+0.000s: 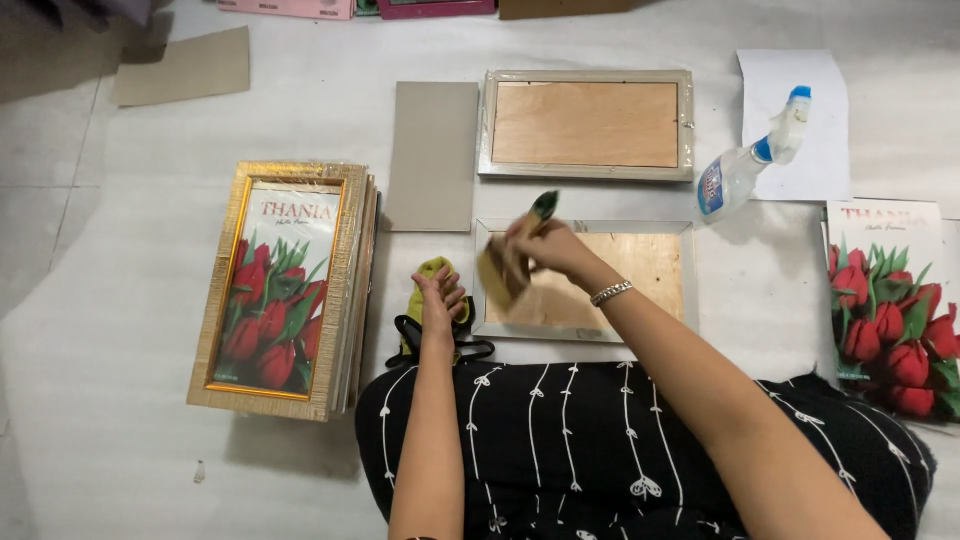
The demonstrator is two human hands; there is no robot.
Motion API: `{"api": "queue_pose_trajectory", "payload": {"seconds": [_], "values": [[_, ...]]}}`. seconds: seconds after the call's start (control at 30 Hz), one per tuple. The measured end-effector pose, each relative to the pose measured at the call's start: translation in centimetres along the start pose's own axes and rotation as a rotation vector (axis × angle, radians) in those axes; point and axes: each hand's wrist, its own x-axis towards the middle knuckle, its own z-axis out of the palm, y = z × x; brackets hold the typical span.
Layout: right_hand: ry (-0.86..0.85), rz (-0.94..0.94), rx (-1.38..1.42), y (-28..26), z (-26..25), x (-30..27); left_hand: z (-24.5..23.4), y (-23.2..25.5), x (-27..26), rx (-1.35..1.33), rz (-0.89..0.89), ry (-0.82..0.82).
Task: Cleaning a picture frame and assembling it with a picture and backing board
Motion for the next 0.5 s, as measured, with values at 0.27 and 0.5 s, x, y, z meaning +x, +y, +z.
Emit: {"api": "queue_pose_trajectory", "payload": {"seconds": [0.27,0.5], "values": [[0.146,-0.197,-0.421,-0.2,-0.2,0.8,0.8,-0.2,-0.2,0.084,0.034,0.066],[-0.025,-0.453,-0.587,0.4,0.5,1.8,1.4,-2.7,0.5,0.908,0.226,0.032]]}}
